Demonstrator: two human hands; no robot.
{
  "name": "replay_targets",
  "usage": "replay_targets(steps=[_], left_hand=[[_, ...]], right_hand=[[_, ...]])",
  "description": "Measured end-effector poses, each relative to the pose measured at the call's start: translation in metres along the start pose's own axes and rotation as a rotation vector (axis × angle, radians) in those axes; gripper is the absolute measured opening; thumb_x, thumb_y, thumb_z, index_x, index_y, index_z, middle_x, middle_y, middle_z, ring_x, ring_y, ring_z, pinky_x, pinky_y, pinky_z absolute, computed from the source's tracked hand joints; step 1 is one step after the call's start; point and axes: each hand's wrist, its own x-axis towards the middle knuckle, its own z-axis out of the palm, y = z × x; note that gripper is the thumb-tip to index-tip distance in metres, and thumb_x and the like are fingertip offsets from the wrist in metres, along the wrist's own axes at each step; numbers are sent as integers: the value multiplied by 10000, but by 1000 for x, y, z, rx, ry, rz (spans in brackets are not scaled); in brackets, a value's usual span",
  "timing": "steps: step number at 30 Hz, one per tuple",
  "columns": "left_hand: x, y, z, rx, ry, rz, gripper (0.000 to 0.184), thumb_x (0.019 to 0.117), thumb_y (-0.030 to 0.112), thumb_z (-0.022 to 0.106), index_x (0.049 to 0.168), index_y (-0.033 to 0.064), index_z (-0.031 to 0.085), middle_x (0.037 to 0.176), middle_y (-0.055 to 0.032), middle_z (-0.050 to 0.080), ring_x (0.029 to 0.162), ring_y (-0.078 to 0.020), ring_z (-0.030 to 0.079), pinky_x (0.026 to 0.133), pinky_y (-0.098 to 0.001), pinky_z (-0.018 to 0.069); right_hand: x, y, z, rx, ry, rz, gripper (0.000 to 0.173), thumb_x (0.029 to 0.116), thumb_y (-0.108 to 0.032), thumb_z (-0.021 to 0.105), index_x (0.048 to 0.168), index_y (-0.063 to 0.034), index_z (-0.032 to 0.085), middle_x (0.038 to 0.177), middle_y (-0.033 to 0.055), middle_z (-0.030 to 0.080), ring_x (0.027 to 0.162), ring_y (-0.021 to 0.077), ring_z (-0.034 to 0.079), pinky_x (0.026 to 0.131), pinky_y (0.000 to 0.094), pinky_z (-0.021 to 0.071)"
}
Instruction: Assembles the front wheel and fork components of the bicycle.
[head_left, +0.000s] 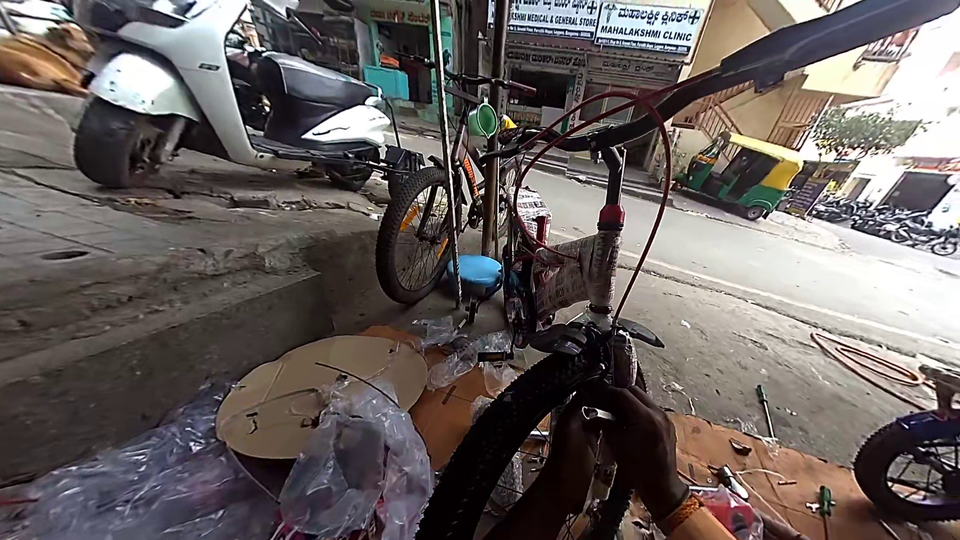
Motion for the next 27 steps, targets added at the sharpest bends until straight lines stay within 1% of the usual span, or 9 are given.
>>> replay_targets(steps=[2, 5, 8, 12, 15, 17, 22, 25, 27], left_hand=[[-1, 0, 3, -2, 27, -17, 294, 1112, 191, 342, 1224, 21, 554, 1025, -100, 665, 940, -163, 666, 856, -319, 561], [-2, -1, 2, 19, 28, -15, 314, 1116, 178, 314, 1287, 10, 517, 1075, -116, 651, 981, -178, 653, 888, -340, 548], [-4, -3, 2, 41, 15, -2, 326, 1112, 171, 280, 1270, 17, 519, 1058, -110, 657, 975, -169, 659, 876, -339, 554], [-3, -7, 1, 12, -3, 23, 345, 1116, 183, 276, 1338, 21, 485, 1141, -125, 644, 1046, -180, 645, 927, -347, 541], [-3, -6, 4, -28, 24, 8, 302, 1103, 154, 306, 1317, 42, 487, 1129, -118, 633, 1037, -185, 642, 916, -356, 541], [-2, -7, 2, -22, 22, 10, 315, 1108, 172, 318, 1343, 48, 487, 1162, -115, 634, 1067, -185, 636, 931, -358, 536], [-2, -8, 2, 17, 39, 30, 290, 1106, 159, 317, 1312, 48, 489, 1092, -102, 639, 989, -163, 651, 871, -327, 553], [0, -9, 0, 18, 47, 12, 324, 1111, 155, 299, 1349, 23, 475, 1147, -127, 631, 1034, -178, 639, 905, -329, 536], [0, -9, 0, 15, 69, 2, 331, 1112, 158, 306, 1361, 16, 474, 1167, -132, 632, 1039, -177, 641, 908, -323, 538]], right_hand=[[1, -1, 0, -24, -9, 17, 154, 844, -227, 683, 942, -139, 763, 854, 8, 720, 699, 168, 699, 581, 424, 581], [2, -5, 1, -80, -22, 71, 128, 856, -224, 676, 901, -113, 721, 821, 33, 705, 678, 202, 696, 567, 447, 573], [1, -12, 1, -104, -42, 123, 194, 866, -256, 700, 920, -71, 719, 841, 80, 712, 687, 262, 705, 574, 487, 571], [1, -13, 1, -122, -27, 134, 209, 868, -284, 691, 922, -84, 711, 839, 79, 705, 688, 255, 705, 559, 473, 568], [2, -12, -3, -115, -38, 121, 185, 867, -261, 687, 922, -87, 717, 848, 75, 706, 694, 251, 707, 561, 463, 572], [3, -12, -5, -103, -54, 121, 181, 860, -268, 693, 911, -95, 714, 851, 69, 704, 702, 244, 703, 569, 460, 570], [5, -7, -9, -100, -55, 40, 164, 921, -256, 655, 929, -106, 721, 864, 69, 700, 701, 231, 701, 569, 442, 572], [5, -1, -9, -118, -10, -50, 148, 879, -200, 654, 968, -131, 751, 884, 61, 716, 714, 226, 713, 566, 444, 582], [4, 1, -8, -121, -6, -89, 175, 886, -181, 650, 1016, -152, 763, 907, 59, 721, 742, 227, 718, 585, 442, 590]])
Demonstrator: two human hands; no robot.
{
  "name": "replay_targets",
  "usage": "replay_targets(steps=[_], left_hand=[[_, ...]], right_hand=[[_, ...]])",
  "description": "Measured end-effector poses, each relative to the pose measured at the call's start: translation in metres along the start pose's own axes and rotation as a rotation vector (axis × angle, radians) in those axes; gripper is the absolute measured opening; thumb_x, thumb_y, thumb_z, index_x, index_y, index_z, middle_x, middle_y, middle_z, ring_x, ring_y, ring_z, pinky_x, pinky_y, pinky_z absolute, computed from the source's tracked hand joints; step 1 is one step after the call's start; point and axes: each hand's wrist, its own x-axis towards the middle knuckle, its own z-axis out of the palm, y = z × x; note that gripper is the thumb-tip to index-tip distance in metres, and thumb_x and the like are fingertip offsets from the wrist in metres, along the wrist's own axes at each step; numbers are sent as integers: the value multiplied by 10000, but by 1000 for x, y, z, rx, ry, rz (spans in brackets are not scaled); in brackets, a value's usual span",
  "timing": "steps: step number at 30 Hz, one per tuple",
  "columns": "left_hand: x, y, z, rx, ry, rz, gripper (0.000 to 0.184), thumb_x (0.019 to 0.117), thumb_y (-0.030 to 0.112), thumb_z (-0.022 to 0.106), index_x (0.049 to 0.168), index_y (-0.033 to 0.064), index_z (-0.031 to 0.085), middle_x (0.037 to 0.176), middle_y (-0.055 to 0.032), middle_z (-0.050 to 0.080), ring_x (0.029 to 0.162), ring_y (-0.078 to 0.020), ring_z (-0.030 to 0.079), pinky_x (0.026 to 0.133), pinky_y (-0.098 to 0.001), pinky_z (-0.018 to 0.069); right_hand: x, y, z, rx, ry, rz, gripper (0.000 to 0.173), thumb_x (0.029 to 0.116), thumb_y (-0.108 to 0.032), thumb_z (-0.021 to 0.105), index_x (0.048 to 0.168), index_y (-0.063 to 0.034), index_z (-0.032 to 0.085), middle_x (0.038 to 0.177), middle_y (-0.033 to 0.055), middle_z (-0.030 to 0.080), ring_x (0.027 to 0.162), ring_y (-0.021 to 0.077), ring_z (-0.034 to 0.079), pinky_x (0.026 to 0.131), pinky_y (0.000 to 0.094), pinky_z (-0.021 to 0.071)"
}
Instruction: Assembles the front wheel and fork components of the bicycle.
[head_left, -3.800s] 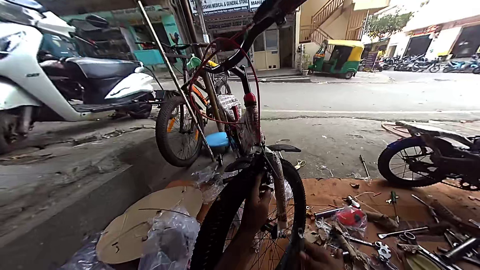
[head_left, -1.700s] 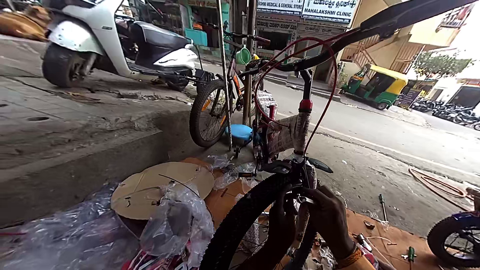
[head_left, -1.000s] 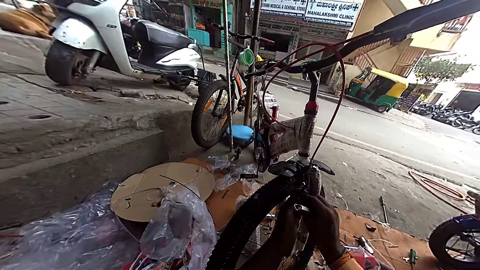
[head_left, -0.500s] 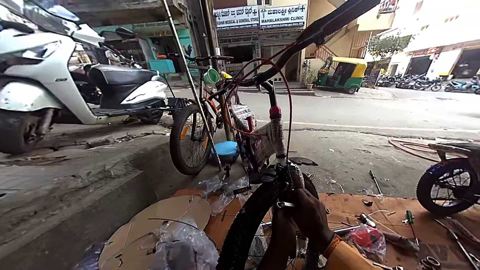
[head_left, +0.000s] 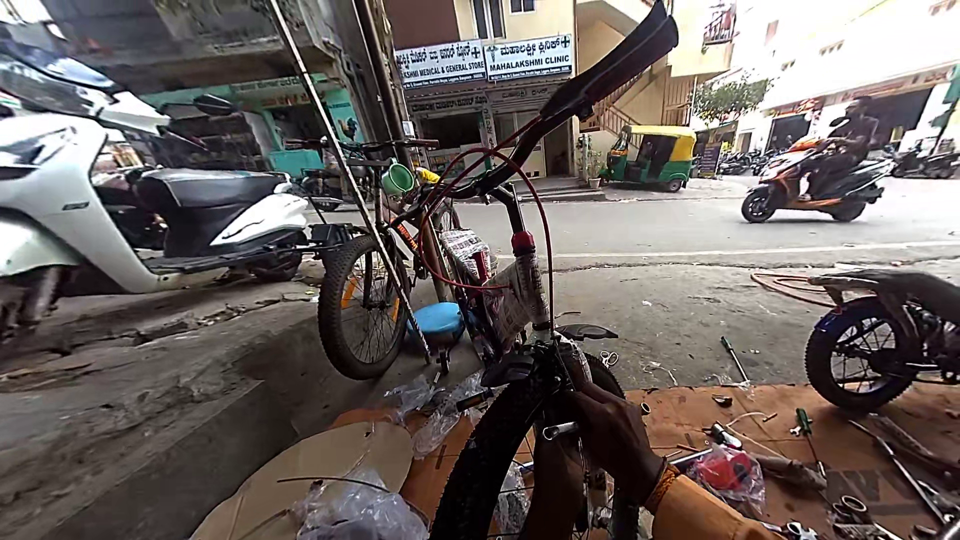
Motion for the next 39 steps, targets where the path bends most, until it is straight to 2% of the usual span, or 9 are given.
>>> replay_targets(steps=[2, 7, 12, 16, 27, 30, 34, 36, 39], left_hand=[[-1, 0, -2, -1, -22, -2, 342, 1114, 158, 303, 1383, 16, 459, 1194, -131, 622, 1056, -174, 633, 923, -318, 530], [-3, 4, 0, -2, -33, 6, 308, 1112, 160, 323, 1326, 27, 500, 1127, -105, 645, 1016, -151, 647, 898, -298, 542], [-2, 6, 1, -11, -41, -6, 319, 1112, 242, 373, 1284, 34, 543, 1050, -91, 675, 943, -151, 670, 864, -299, 557], [-2, 6, 1, -35, -29, -14, 311, 1114, 222, 359, 1294, 36, 531, 1080, -87, 667, 967, -151, 664, 879, -294, 551], [-2, 7, -2, -18, -44, -34, 321, 1122, 214, 322, 1320, 37, 502, 1120, -100, 653, 1003, -156, 660, 894, -294, 547], [-1, 7, -3, -56, -61, -36, 295, 1118, 186, 327, 1298, 37, 506, 1090, -97, 661, 985, -153, 667, 888, -293, 554], [-3, 4, -2, -72, -76, -8, 299, 1115, 160, 302, 1261, 2, 509, 1068, -132, 674, 986, -186, 681, 908, -328, 558], [-4, 5, -1, -43, -70, -5, 294, 1112, 158, 301, 1249, 3, 510, 1048, -131, 678, 969, -186, 683, 895, -329, 560], [-2, 6, 0, -28, -64, -23, 315, 1111, 153, 295, 1316, 9, 485, 1111, -148, 655, 1004, -201, 664, 906, -342, 546]], right_hand=[[-1, 2, 1, 6, 6, -21, 185, 883, -165, 645, 1026, -157, 761, 900, 56, 715, 741, 223, 714, 584, 433, 587], [-2, 1, -1, 90, -18, 23, 187, 928, -205, 622, 1030, -160, 771, 898, 58, 719, 744, 215, 713, 604, 443, 587], [-3, 9, -4, 91, -116, 4, 213, 954, -196, 644, 1142, -165, 738, 1022, 76, 721, 824, 233, 725, 664, 457, 607], [-4, 11, 5, 18, -9, -52, 187, 970, -194, 603, 1062, -170, 765, 934, 43, 711, 797, 193, 710, 643, 385, 599], [-6, 8, 10, 3, 66, -51, 185, 957, -184, 603, 1033, -180, 772, 920, 19, 718, 800, 174, 709, 629, 367, 593], [-2, 8, 4, 84, -3, -14, 180, 969, -194, 602, 1030, -172, 770, 939, 35, 722, 818, 185, 715, 664, 399, 601], [11, 15, -7, 101, -128, -24, 156, 951, -187, 611, 941, -186, 766, 933, 9, 702, 838, 155, 698, 682, 394, 595], [14, 15, -8, 72, -118, -55, 147, 946, -170, 611, 926, -176, 756, 932, 22, 694, 832, 171, 697, 658, 398, 589], [10, 12, -3, 71, -60, -36, 125, 954, -171, 614, 917, -142, 730, 944, 43, 702, 840, 184, 705, 671, 402, 598]])
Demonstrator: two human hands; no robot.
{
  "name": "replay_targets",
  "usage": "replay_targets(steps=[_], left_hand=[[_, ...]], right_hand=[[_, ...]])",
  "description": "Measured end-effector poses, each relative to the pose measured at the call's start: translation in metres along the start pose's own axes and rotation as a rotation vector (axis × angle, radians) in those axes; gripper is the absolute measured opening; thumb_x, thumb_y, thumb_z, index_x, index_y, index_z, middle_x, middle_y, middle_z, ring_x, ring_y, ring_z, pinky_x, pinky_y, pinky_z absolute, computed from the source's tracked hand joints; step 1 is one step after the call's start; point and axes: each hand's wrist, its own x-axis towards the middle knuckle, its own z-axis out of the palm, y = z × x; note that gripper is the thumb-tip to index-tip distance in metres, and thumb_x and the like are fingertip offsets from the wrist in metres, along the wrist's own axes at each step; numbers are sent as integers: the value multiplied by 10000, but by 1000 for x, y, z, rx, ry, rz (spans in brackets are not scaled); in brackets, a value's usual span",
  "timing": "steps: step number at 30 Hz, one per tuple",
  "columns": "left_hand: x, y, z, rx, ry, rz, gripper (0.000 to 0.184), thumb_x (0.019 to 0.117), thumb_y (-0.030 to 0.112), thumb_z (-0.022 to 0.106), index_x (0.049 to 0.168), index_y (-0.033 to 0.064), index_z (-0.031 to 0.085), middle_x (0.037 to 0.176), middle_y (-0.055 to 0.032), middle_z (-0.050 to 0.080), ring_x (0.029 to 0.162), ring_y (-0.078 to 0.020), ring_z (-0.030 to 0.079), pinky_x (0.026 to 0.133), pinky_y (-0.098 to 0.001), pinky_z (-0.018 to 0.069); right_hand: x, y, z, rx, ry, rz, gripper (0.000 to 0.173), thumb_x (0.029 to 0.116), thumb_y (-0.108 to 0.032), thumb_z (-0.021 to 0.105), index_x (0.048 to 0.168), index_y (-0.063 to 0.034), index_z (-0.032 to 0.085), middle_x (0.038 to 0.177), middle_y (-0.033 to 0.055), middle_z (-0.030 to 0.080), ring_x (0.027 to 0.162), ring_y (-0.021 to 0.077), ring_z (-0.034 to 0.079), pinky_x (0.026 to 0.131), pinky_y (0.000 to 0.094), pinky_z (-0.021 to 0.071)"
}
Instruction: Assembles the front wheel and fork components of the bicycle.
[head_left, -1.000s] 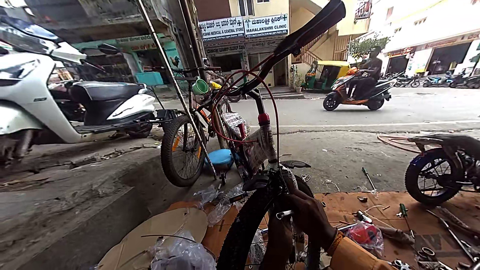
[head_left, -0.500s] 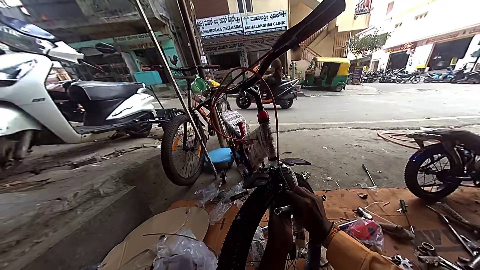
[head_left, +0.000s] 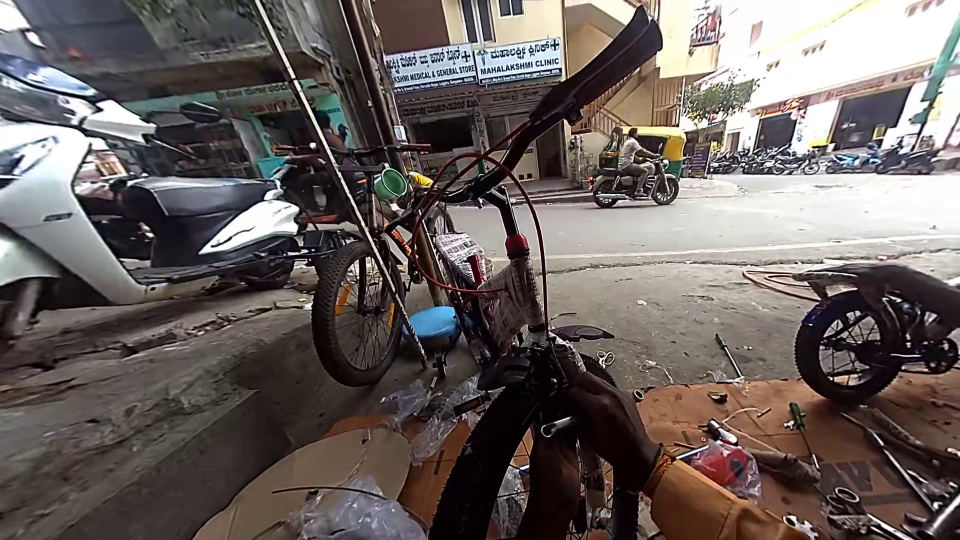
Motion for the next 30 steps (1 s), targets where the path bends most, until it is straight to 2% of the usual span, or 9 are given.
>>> replay_targets(steps=[5, 9, 16, 18, 20, 21, 25, 27, 30], left_hand=[[-2, 3, 3, 11, 27, -24, 342, 1118, 179, 297, 1372, 33, 472, 1161, -123, 639, 1028, -179, 650, 910, -325, 539], [-3, 4, 3, -17, 25, -35, 328, 1118, 221, 338, 1328, 48, 522, 1133, -102, 658, 1012, -162, 662, 896, -304, 549], [-2, 2, -3, 33, -50, 27, 357, 1122, 232, 279, 1277, 22, 521, 1078, -126, 665, 998, -186, 663, 909, -343, 546], [0, 2, -3, 18, -40, 11, 321, 1115, 218, 312, 1233, 19, 535, 1031, -120, 667, 958, -186, 672, 872, -344, 562], [0, 5, -3, 3, -77, -12, 368, 1119, 261, 328, 1317, 21, 525, 1121, -132, 668, 1036, -195, 667, 928, -362, 554], [0, 6, -3, -4, -81, -15, 380, 1120, 266, 325, 1334, 20, 519, 1150, -137, 668, 1062, -200, 665, 946, -367, 549], [1, 4, 1, -28, -78, -2, 391, 1124, 281, 297, 1299, 12, 521, 1122, -140, 687, 1036, -201, 686, 949, -357, 552], [1, 3, 1, -38, -75, -11, 390, 1124, 295, 289, 1240, 22, 541, 1047, -125, 686, 964, -189, 690, 899, -340, 566], [1, 2, 1, -8, -94, -26, 427, 1121, 325, 302, 1342, 32, 522, 1202, -125, 662, 1103, -191, 652, 974, -348, 528]], right_hand=[[-6, -2, 6, 39, 27, 24, 125, 936, -184, 615, 874, -128, 709, 887, 39, 683, 783, 174, 689, 644, 385, 586], [-5, -2, -4, 56, -68, 38, 152, 968, -211, 611, 996, -131, 737, 993, 63, 710, 833, 199, 712, 672, 421, 602], [-7, -20, -14, 78, -125, 286, 264, 863, -252, 696, 1109, -171, 744, 1003, 55, 708, 848, 223, 703, 690, 464, 588], [-5, -31, -24, 100, -228, 436, 341, 882, -345, 678, 1158, -148, 718, 1043, 73, 703, 917, 251, 695, 764, 493, 575], [-1, -39, -40, 217, -428, 618, 524, 926, -498, 623, 1300, -130, 626, 1127, 99, 686, 1052, 272, 670, 901, 535, 537], [-3, -38, -42, 295, -448, 652, 540, 954, -532, 575, 1304, -122, 606, 1076, 102, 688, 1010, 265, 676, 883, 528, 541], [-11, -29, -45, 419, -372, 617, 394, 1084, -383, 381, 1117, -102, 654, 832, 59, 612, 768, 196, 616, 731, 422, 511], [-12, -24, -48, 379, -430, 640, 330, 1061, -341, 444, 1094, -116, 684, 833, 50, 636, 770, 192, 631, 740, 428, 521], [-12, -16, -46, 389, -480, 679, 277, 1024, -339, 534, 1057, -140, 723, 867, 22, 714, 811, 167, 697, 788, 430, 567]])
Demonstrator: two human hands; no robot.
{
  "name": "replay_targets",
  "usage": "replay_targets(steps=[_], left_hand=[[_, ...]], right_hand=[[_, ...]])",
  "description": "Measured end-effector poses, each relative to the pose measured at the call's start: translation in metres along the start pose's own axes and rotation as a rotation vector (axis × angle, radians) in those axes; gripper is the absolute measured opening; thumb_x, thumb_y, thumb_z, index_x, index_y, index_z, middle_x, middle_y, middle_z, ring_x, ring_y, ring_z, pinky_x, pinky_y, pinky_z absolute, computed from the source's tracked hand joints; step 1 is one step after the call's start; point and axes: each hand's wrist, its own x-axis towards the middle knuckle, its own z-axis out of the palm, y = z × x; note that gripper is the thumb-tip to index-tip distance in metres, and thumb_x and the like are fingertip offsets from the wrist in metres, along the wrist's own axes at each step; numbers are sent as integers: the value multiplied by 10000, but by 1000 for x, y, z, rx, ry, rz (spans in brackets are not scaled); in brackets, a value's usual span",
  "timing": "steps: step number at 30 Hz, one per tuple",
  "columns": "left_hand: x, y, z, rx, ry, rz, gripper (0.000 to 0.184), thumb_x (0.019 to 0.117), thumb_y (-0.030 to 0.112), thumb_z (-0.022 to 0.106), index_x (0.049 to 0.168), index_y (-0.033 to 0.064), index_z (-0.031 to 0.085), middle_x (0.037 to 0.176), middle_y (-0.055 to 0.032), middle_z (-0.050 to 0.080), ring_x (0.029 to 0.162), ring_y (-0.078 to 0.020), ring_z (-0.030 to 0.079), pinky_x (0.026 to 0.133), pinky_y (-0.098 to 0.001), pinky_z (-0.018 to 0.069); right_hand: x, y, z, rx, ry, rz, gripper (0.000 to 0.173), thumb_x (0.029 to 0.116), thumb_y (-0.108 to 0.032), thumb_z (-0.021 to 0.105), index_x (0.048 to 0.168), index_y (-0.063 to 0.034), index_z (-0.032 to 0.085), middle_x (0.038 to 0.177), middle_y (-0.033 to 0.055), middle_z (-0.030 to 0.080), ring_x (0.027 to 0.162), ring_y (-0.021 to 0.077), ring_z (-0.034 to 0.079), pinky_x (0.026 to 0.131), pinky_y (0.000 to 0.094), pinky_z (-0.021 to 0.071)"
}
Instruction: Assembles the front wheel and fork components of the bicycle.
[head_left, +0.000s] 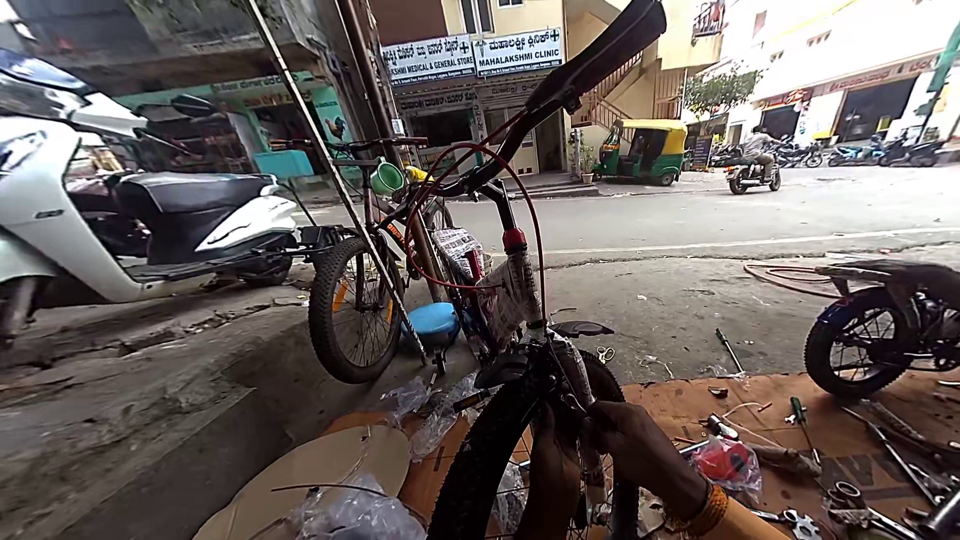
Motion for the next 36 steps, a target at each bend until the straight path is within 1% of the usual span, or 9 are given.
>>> replay_targets(steps=[10, 13, 14, 17, 19, 22, 24, 28, 36], left_hand=[[-1, 0, -9, 137, -57, -52, 526, 1110, 434, 252, 1285, 49, 565, 1060, -111, 698, 932, -168, 686, 794, -337, 579], [-3, 2, -10, 60, -75, -155, 604, 1089, 511, 225, 906, 72, 598, 585, -28, 530, 416, -74, 457, 386, -219, 404], [-4, 1, -13, 7, -116, -157, 618, 1086, 515, 254, 779, 90, 582, 503, 13, 472, 358, -42, 419, 351, -194, 385], [-14, -11, -36, 196, -337, 270, 304, 950, 462, 663, 975, 160, 672, 826, 102, 691, 783, 42, 653, 725, -180, 548], [-44, -5, -12, 382, -168, 350, 435, 953, 544, 600, 1037, 118, 582, 891, 120, 663, 885, 59, 628, 834, -188, 517], [-33, 6, 20, 395, 163, 12, 319, 1105, 332, 312, 1009, 107, 517, 686, 30, 619, 583, -6, 612, 546, -171, 538], [-5, 1, -7, 221, 41, -93, 543, 1107, 454, 251, 1180, 25, 576, 879, -114, 673, 745, -166, 666, 664, -322, 569], [3, -9, -16, 146, -79, 15, 528, 1117, 404, 222, 1406, 30, 458, 1241, -142, 648, 1133, -201, 637, 982, -377, 522], [5, -8, -16, 100, -64, 31, 465, 1123, 339, 265, 1398, 15, 452, 1265, -129, 632, 1149, -180, 624, 1002, -348, 508]], right_hand=[[6, -2, 10, 595, -187, 158, 278, 1090, -253, 495, 1098, -31, 661, 829, 71, 714, 686, 166, 705, 628, 318, 598], [3, -7, 20, 833, -234, 267, 309, 1107, -262, 449, 1087, -23, 643, 832, 78, 711, 705, 174, 704, 631, 315, 596], [1, -13, 24, 935, -246, 311, 314, 1115, -268, 419, 1095, -32, 626, 832, 75, 706, 699, 162, 696, 606, 291, 577], [-5, -33, 33, 1281, -262, 366, 299, 1130, -243, 346, 1153, -23, 547, 899, 128, 710, 791, 221, 733, 684, 328, 617], [-9, -35, 35, 1340, -267, 316, 259, 1127, -191, 350, 1177, -15, 534, 950, 153, 716, 834, 246, 741, 722, 347, 625], [-10, -16, 29, 1068, -253, 132, 224, 1105, -166, 413, 1177, -29, 576, 942, 99, 708, 796, 187, 717, 693, 323, 611], [-5, -3, 22, 834, -179, 74, 234, 1085, -179, 481, 1133, -18, 644, 891, 81, 721, 739, 167, 707, 658, 317, 602], [4, 12, 10, 591, -95, 89, 235, 1064, -202, 540, 1057, -26, 696, 826, 62, 720, 700, 158, 701, 677, 329, 605], [14, 13, -3, 490, -200, 134, 256, 1069, -232, 539, 1061, -33, 699, 802, 42, 719, 674, 127, 685, 632, 285, 574]])
